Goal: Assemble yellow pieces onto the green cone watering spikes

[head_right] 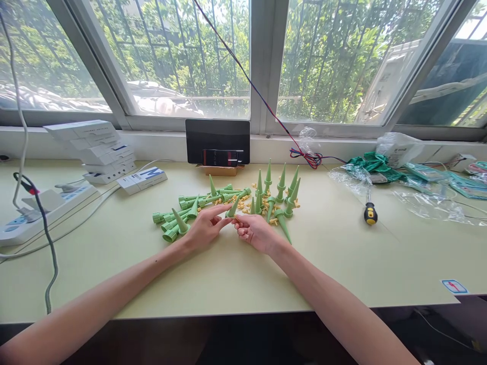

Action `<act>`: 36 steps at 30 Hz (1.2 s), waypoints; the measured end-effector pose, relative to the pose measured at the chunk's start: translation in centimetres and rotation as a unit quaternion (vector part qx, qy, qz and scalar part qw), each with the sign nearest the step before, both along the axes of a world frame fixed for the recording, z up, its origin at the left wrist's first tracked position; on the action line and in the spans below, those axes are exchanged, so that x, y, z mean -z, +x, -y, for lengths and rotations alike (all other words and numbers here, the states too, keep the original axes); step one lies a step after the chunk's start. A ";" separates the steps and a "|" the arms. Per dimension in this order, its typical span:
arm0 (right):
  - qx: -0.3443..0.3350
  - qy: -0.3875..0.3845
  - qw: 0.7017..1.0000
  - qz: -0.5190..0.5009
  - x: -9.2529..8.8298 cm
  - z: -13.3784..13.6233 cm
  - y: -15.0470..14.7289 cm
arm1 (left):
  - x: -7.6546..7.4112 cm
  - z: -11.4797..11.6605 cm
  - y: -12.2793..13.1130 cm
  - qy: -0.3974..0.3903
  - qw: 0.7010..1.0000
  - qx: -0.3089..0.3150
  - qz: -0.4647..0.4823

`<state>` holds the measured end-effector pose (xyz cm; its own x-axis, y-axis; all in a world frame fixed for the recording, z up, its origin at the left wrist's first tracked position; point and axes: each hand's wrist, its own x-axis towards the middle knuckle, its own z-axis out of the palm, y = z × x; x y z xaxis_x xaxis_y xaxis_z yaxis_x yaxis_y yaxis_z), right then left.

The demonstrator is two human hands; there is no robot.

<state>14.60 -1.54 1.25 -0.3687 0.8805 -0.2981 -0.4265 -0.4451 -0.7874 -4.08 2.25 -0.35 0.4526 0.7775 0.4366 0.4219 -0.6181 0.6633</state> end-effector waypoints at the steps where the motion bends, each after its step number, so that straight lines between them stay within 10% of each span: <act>1: 0.002 0.001 1.000 0.005 0.0 0.0 0.0 | 0.0 0.0 0.0 0.000 1.000 0.000 -0.001; 22: 0.048 0.171 0.961 0.214 0.0 0.6 -0.5 | -0.2 0.0 -0.2 -0.010 0.999 0.023 -0.031; 36: 0.093 0.323 0.856 0.391 0.4 0.7 -0.6 | -0.9 0.2 -0.2 -0.008 0.998 0.040 -0.045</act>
